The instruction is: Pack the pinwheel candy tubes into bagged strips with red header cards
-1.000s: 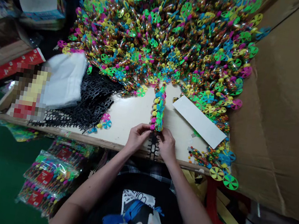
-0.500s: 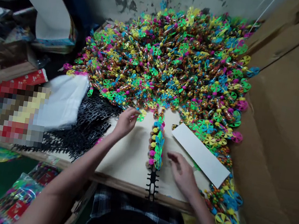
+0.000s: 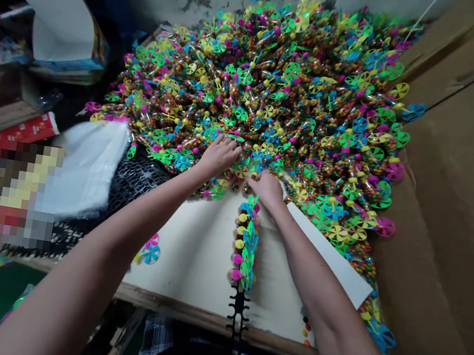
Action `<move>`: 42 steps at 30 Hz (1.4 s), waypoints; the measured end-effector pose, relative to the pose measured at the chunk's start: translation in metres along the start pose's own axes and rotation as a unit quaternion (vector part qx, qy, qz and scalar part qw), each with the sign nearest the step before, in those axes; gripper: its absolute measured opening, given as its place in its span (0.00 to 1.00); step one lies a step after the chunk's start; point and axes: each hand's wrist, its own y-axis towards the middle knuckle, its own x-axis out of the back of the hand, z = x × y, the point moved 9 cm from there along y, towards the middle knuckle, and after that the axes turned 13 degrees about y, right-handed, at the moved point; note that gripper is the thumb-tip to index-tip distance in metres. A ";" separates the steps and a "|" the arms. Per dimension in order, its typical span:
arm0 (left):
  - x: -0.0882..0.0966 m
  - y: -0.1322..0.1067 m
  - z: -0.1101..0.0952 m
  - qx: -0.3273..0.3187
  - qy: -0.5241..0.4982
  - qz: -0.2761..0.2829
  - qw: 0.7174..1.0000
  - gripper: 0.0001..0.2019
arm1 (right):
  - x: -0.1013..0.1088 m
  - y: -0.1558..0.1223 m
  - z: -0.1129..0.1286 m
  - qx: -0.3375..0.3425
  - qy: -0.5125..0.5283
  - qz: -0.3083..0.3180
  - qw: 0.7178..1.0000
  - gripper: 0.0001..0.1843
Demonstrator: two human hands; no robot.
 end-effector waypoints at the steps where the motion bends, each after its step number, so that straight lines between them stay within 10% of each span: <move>1: 0.006 -0.003 0.003 0.019 -0.013 -0.010 1.000 0.11 | -0.002 -0.001 0.000 -0.004 -0.001 0.020 1.000 0.14; 7: 0.051 -0.051 0.023 0.248 -0.236 -0.089 0.935 0.08 | -0.001 -0.011 -0.002 -0.015 -0.019 0.056 0.998 0.09; 14: 0.040 -0.153 -0.016 0.422 -0.645 -0.053 0.635 0.18 | 0.034 -0.041 -0.012 0.073 0.201 -0.094 0.972 0.10; 20: 0.029 -0.211 -0.093 0.450 -0.752 0.056 0.479 0.21 | 0.036 -0.130 -0.071 0.117 0.486 -0.091 0.861 0.12; 29: 0.016 -0.245 -0.179 0.438 -0.733 0.142 0.501 0.19 | -0.008 -0.241 -0.088 0.147 0.436 -0.012 0.888 0.13; 42: 0.011 -0.240 -0.183 0.457 -0.740 0.152 0.469 0.14 | -0.032 -0.245 -0.071 0.200 0.370 -0.039 0.907 0.08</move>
